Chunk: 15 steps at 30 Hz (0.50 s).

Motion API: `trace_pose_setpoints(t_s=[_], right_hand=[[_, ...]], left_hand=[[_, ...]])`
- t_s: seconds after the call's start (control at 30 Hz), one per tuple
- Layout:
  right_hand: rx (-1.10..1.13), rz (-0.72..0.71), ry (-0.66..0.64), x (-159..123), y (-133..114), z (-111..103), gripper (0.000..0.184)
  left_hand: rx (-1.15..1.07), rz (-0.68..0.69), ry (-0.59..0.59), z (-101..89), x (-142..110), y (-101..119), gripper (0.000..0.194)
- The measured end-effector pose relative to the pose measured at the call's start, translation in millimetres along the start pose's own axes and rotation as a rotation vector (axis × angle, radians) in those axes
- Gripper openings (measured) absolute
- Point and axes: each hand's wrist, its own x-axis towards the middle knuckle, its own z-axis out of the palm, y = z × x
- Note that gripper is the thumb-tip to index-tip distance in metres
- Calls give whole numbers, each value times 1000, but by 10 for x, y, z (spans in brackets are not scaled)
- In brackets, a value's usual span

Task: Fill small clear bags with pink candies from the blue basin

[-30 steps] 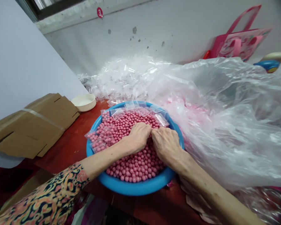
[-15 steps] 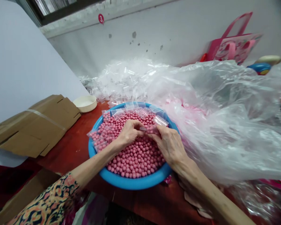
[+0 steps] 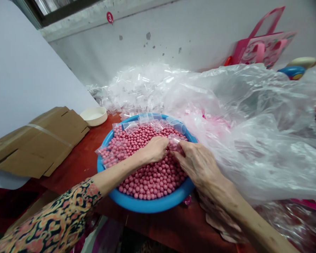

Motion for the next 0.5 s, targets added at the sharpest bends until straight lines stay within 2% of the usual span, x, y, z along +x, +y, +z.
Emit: trace_pose_setpoints(t_s=[0.17,0.37,0.5], right_hand=[[136,16,129,-88,73,62,21],[267,158,167,-64,-73,-9,20],[333,193,231,-71,-138,-47,18]], left_hand=[[-155,-61,-42,94,86,-37,32],[-639,-160,1,115,-59,-155,5],[-849,-194,73,78,-147,-159,16]])
